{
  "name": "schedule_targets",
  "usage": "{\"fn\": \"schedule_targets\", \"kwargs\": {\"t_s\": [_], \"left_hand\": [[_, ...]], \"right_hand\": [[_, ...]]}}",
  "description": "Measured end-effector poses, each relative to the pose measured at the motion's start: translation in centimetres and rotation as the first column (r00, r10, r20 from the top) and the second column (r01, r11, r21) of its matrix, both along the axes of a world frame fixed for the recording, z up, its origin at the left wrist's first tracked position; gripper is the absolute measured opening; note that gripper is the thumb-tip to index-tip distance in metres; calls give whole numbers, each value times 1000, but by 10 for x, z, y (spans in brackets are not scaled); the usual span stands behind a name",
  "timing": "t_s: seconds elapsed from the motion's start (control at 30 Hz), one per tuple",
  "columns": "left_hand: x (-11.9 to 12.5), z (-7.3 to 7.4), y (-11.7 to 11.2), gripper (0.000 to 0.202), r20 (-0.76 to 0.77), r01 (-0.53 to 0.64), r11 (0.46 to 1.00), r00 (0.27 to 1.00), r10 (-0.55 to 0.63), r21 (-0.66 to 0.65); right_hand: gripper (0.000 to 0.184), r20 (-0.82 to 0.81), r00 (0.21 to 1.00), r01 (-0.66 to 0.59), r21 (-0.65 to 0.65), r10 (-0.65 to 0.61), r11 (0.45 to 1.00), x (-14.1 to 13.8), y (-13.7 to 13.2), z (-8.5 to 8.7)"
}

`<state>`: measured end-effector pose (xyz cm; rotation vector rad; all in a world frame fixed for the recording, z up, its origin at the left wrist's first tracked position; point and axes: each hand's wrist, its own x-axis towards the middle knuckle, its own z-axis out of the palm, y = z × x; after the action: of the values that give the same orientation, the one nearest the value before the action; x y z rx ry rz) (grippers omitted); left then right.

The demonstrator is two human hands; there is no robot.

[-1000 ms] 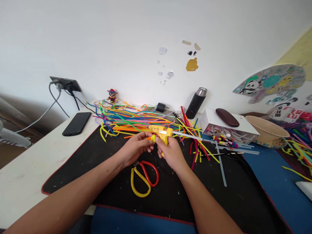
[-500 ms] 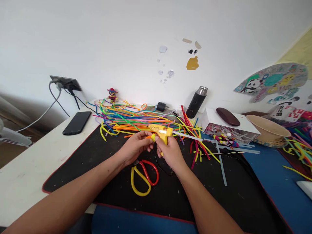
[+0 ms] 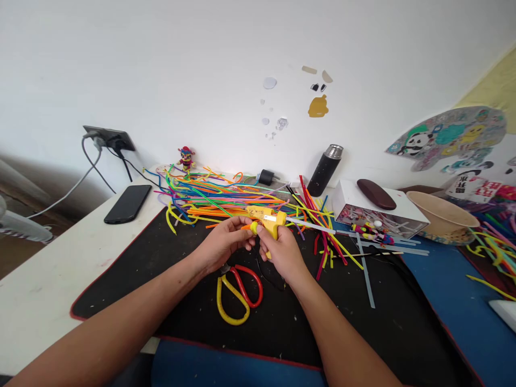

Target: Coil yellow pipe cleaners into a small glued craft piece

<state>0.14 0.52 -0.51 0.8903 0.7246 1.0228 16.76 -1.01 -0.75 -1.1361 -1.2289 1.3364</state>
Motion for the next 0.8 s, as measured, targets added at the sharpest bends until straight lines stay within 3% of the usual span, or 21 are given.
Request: {"fn": "schedule_targets", "kwargs": {"t_s": [0.17,0.8], "left_hand": [[-2,-1,1,34,52,16,1000,999,-16,-7],[0,1,-1,30,166,47,996,986,-33,-77]], "right_hand": [[44,22,1000,-3,-13,3,1000,0,-1,5],[43,-19,1000,24,22,-23,999,-2,-1,-1]]}}
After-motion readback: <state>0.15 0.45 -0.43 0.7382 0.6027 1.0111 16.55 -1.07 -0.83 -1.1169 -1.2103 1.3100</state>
